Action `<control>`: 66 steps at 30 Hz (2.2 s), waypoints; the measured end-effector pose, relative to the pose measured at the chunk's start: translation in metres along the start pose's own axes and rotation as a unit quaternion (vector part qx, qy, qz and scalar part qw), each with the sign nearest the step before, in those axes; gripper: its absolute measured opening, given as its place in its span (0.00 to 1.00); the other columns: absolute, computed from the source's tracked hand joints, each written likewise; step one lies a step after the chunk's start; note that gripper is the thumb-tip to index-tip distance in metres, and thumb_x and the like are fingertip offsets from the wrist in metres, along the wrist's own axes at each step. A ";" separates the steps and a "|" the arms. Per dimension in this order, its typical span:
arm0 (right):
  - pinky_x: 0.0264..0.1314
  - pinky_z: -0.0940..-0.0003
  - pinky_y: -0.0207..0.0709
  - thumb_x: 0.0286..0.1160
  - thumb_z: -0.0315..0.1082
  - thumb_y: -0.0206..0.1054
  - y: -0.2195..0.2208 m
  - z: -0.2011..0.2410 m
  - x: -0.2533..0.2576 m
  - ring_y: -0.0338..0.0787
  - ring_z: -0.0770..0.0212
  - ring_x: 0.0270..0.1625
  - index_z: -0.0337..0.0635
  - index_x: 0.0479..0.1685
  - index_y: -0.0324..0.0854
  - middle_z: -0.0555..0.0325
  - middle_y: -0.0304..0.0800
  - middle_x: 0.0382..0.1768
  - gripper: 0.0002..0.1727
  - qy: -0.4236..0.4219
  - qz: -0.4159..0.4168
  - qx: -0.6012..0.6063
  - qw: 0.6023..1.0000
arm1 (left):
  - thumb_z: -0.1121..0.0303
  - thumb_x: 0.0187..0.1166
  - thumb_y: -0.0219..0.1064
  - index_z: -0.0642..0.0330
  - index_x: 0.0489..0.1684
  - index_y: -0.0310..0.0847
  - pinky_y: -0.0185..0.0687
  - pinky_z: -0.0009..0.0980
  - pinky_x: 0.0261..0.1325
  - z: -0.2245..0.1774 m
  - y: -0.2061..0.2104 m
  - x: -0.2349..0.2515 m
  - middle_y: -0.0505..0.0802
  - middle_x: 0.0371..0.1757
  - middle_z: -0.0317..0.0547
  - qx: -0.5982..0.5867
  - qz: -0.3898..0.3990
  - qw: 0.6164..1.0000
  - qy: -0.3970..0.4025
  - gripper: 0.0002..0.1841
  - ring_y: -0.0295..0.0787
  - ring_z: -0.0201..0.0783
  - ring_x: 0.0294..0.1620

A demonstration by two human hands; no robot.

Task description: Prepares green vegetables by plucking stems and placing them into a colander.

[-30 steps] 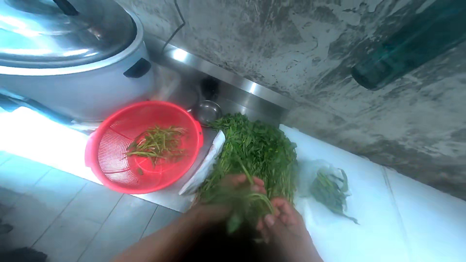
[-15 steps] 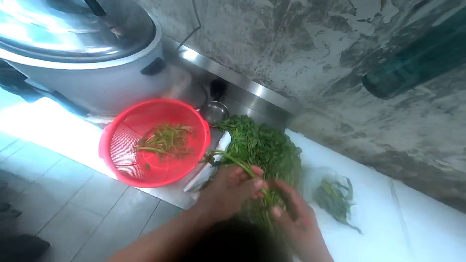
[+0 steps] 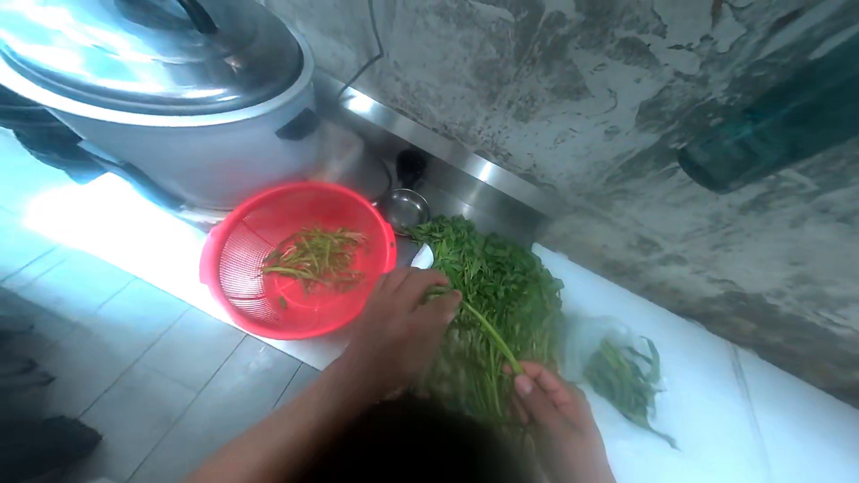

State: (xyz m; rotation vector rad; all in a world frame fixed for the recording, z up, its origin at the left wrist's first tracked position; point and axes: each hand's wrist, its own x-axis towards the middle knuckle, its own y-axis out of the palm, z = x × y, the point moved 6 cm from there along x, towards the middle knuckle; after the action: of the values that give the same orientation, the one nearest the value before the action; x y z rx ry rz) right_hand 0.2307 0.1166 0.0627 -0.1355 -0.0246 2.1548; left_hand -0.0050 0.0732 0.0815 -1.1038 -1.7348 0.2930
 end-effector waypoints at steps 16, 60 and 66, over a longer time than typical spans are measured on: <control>0.25 0.77 0.76 0.87 0.33 0.60 0.028 0.011 -0.005 0.79 0.74 0.23 0.38 0.56 0.87 0.66 0.85 0.26 0.12 -0.029 0.036 -0.163 0.986 | 0.67 0.93 0.47 0.65 0.52 0.78 0.88 0.31 0.46 0.002 0.053 -0.031 0.86 0.38 0.42 -0.518 0.141 0.696 -0.477 0.14 0.86 0.33 0.35; 0.32 0.74 0.84 0.84 0.36 0.63 0.031 -0.001 -0.011 0.87 0.74 0.29 0.45 0.58 0.88 0.66 0.92 0.33 0.13 0.019 0.032 -0.263 0.964 | 0.60 0.94 0.44 0.61 0.57 0.83 0.86 0.49 0.60 -0.020 0.036 -0.051 0.91 0.54 0.52 -0.193 0.358 0.914 -0.005 0.20 0.90 0.48 0.57; 0.28 0.73 0.81 0.89 0.43 0.58 0.041 0.006 -0.008 0.83 0.74 0.24 0.44 0.57 0.89 0.66 0.88 0.27 0.17 -0.044 0.047 -0.321 0.945 | 0.62 0.92 0.46 0.63 0.53 0.83 0.91 0.37 0.53 -0.004 0.037 -0.060 0.95 0.43 0.42 -0.358 0.193 0.867 -0.288 0.19 0.94 0.35 0.44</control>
State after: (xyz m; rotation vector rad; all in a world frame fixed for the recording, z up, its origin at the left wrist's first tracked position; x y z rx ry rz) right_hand 0.2004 0.0874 0.0669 -0.4217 -0.7892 2.1720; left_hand 0.0218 0.0455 0.0221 -2.0842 -2.2157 0.2383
